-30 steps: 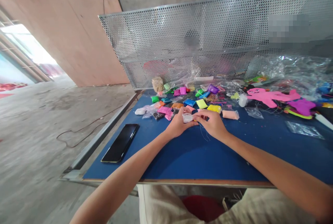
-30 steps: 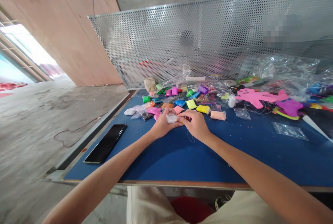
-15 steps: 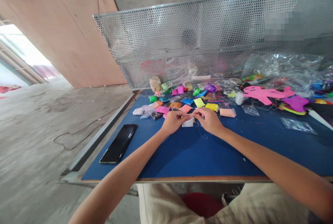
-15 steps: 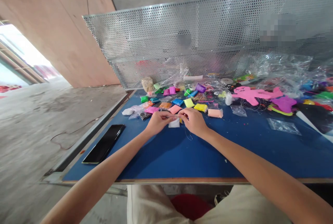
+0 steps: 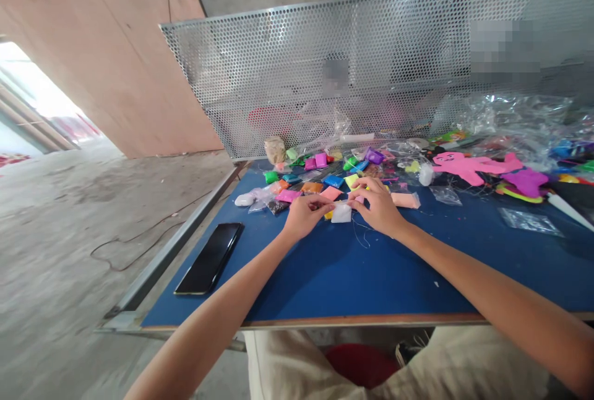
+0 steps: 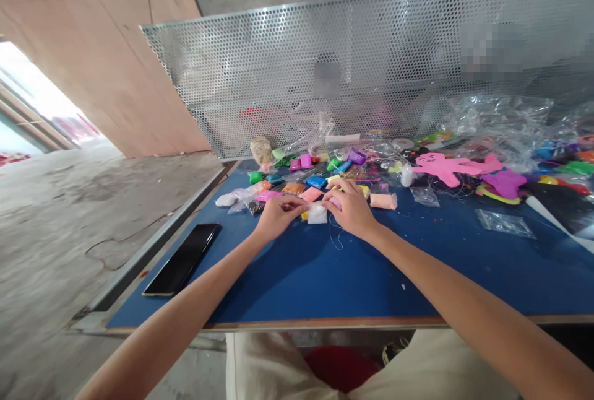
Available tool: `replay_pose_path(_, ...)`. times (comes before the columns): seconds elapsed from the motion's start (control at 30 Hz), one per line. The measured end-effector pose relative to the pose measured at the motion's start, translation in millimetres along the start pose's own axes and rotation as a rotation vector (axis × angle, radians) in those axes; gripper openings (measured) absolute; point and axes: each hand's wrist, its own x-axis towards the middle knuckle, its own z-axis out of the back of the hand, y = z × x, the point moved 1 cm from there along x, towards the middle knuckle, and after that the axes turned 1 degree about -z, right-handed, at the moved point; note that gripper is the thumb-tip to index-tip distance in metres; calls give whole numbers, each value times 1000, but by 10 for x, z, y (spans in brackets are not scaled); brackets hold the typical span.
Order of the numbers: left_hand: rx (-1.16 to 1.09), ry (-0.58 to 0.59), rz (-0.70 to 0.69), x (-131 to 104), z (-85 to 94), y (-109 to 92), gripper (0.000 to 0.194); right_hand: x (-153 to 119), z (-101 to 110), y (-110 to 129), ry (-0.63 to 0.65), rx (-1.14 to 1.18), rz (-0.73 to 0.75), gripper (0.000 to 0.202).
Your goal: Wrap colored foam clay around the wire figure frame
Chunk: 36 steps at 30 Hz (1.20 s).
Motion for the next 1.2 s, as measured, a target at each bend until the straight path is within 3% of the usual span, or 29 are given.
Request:
replay_pose_path(0.3,186,-4,-74,-28,-66,-69,22,-24,13,132,55,-62,2,16)
replay_pose_path(0.47,203,-10,-92,-33,-83,-89,23,-20,20,136,41,-99,7,17)
replay_pose_path(0.77,203,-7,-66,-5,-89,-9,27,8,2,22,97,92,-36,17)
replay_pose_path(1.2,182,31,-94,-26,-135,-122,22,-25,29,171,93,-35,29,17)
